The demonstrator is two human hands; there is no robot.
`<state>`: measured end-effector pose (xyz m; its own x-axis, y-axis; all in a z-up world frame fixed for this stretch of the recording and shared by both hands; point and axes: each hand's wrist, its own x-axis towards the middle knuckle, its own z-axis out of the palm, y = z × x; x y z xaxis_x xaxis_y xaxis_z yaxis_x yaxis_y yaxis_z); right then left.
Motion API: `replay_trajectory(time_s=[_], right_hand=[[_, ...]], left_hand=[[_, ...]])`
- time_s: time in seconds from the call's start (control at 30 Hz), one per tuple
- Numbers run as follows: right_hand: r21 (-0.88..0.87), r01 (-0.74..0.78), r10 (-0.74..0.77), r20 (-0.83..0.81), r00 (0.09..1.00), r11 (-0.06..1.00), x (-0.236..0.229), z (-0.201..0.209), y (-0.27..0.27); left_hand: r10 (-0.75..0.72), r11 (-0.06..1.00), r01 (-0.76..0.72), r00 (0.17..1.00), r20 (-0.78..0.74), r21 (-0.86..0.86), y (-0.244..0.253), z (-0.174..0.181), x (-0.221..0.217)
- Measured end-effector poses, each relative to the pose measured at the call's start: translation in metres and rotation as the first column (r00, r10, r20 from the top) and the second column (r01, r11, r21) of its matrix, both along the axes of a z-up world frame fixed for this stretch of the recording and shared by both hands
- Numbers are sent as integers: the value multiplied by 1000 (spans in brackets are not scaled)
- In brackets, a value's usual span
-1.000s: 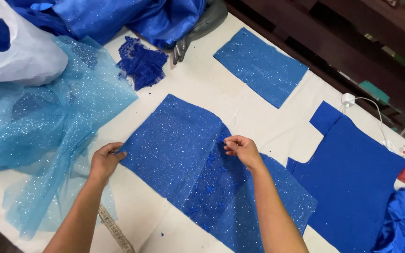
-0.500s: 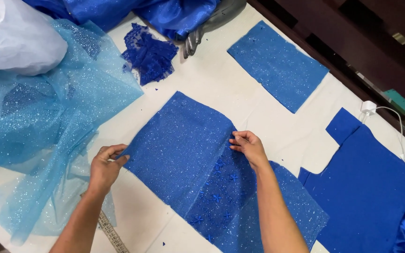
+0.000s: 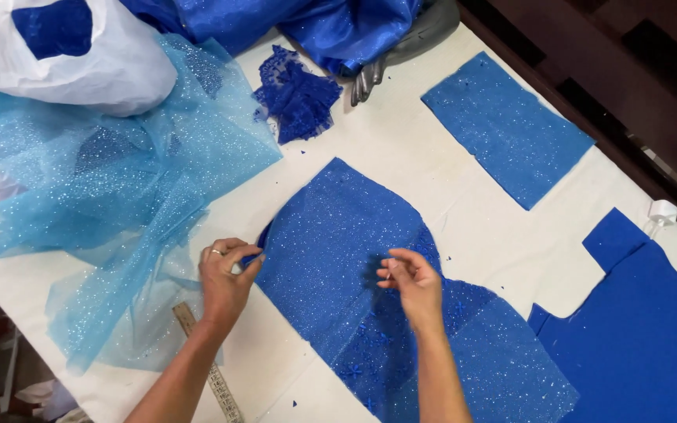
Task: Measuring a blue glittery fabric piece with a tape measure and securing it with pins on a work table.
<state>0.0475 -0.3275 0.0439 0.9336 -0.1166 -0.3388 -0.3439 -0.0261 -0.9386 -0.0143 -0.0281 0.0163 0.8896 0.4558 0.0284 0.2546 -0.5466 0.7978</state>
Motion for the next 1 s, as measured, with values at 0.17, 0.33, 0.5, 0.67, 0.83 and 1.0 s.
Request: replay_trajectory(time_s=[0.17, 0.33, 0.5, 0.67, 0.83, 1.0], right_hand=[[37, -123, 124, -28, 992, 992, -27, -34, 53], [75, -246, 254, -136, 958, 966, -36, -32, 94], [147, -196, 222, -190, 956, 970, -36, -44, 116], [217, -107, 163, -258, 952, 970, -35, -45, 124], [227, -84, 144, -265, 953, 970, -34, -47, 124], [241, -73, 139, -268, 953, 968, -32, -51, 124]], left_hand=[[-89, 978, 78, 995, 47, 193, -12, -3, -10], [-172, 929, 146, 984, 47, 340, -19, -7, -15], [-240, 898, 178, 965, 107, 403, -26, -14, -21], [-272, 909, 203, 951, 149, 365, -31, -15, -23], [-281, 915, 207, 943, 178, 347, -32, -16, -23], [-276, 928, 206, 940, 202, 311, -34, -11, -23]])
